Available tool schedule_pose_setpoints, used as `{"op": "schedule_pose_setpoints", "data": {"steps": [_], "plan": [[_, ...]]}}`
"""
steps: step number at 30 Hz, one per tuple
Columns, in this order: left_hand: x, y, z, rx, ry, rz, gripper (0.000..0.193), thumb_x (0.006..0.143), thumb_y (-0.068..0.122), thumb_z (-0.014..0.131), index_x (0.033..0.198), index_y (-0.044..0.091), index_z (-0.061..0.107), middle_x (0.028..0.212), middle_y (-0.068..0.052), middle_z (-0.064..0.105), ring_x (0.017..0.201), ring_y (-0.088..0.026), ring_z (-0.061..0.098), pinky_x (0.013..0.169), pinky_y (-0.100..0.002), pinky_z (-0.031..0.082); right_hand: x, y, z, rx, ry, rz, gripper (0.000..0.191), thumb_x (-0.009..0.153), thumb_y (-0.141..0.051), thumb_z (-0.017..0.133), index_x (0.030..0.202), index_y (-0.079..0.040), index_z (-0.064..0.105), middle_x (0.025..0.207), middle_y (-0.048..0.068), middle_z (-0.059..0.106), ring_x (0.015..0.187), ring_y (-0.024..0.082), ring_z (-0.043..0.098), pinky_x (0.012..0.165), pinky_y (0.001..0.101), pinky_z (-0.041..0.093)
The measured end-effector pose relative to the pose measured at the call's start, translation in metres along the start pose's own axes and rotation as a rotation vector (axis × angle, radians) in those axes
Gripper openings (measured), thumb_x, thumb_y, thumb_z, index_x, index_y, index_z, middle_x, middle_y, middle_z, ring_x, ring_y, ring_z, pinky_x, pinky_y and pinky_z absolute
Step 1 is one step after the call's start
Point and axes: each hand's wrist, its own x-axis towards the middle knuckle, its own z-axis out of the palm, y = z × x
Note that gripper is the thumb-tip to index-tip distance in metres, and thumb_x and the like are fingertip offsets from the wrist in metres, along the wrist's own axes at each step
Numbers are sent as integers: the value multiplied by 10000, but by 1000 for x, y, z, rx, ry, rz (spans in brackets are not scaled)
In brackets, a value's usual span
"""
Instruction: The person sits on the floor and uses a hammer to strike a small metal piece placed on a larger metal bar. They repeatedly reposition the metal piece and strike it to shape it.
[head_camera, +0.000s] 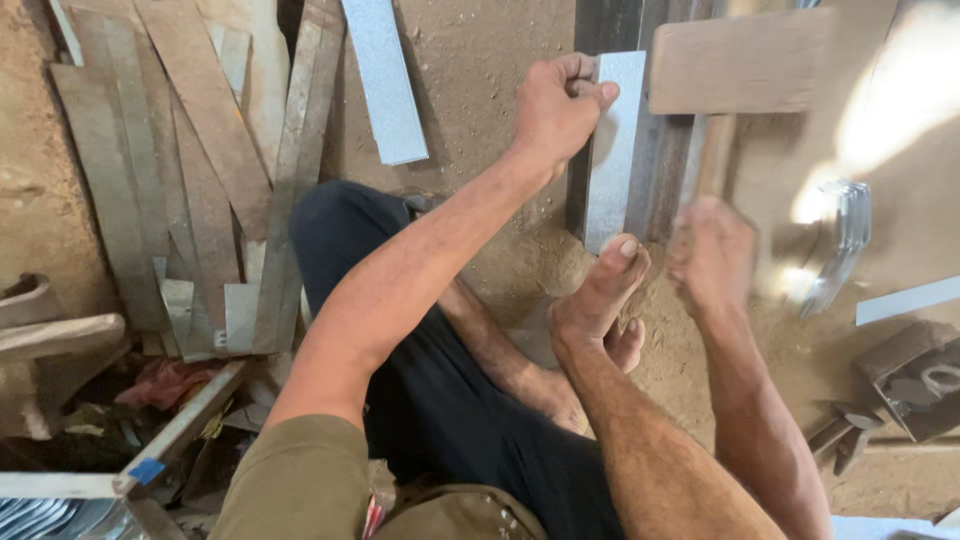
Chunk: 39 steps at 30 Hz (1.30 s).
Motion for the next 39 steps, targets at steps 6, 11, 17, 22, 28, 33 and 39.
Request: {"op": "schedule_pose_setpoints", "data": {"steps": [6, 11, 17, 22, 28, 33, 39], "plan": [[4, -4, -1, -77, -26, -39, 52, 816, 29, 788, 855, 5, 762, 605, 48, 635, 549, -38, 505, 525, -270, 423, -50, -3, -42, 1063, 59, -930, 350, 1112, -389, 430, 1034, -85, 585, 708, -5, 542, 535, 81, 503, 432, 240, 421], [2, -6, 1, -101, -27, -23, 69, 829, 40, 778, 891, 15, 765, 605, 63, 625, 533, -23, 509, 495, -263, 428, -23, 4, -19, -113, 240, -255, 329, 1079, -395, 476, 1054, -95, 608, 724, 0, 566, 558, 76, 531, 449, 227, 451], [2, -4, 1, -118, -15, -36, 76, 824, 28, 786, 898, 11, 789, 608, 68, 612, 537, -20, 474, 496, -257, 403, -35, 45, -30, 899, 106, -853, 317, 1040, -404, 531, 1078, -106, 636, 744, 5, 596, 585, 70, 565, 470, 212, 487], [4, -7, 2, -115, -17, -13, 75, 818, 23, 784, 893, 17, 788, 608, 78, 622, 543, -15, 489, 495, -251, 413, -28, 82, -23, 415, 259, -405, 319, 1007, -410, 577, 1098, -116, 659, 761, 10, 621, 608, 65, 593, 487, 199, 517], [9, -22, 7, -63, 5, 43, 79, 812, 37, 806, 881, 18, 774, 621, 79, 595, 581, -24, 480, 522, -251, 426, -63, 20, 16, -364, 221, -396, 308, 1078, -229, 488, 1250, -41, 662, 851, 78, 644, 675, 161, 630, 600, 293, 491], [10, -28, 7, -219, 22, 119, 102, 801, 11, 822, 846, -7, 732, 709, 59, 684, 642, -47, 587, 593, -280, 498, -84, -15, 110, -348, 288, -41, 410, 1058, -328, 381, 1309, -44, 539, 1163, 141, 516, 1077, 285, 486, 911, 397, 386], [8, -21, 6, 18, 51, 123, 127, 782, 86, 830, 877, 37, 762, 689, 41, 691, 653, -32, 578, 601, -266, 508, -81, -22, 120, -350, 288, -78, 316, 1068, -304, 412, 1210, -53, 539, 1075, 112, 516, 979, 250, 489, 819, 363, 398]]}}
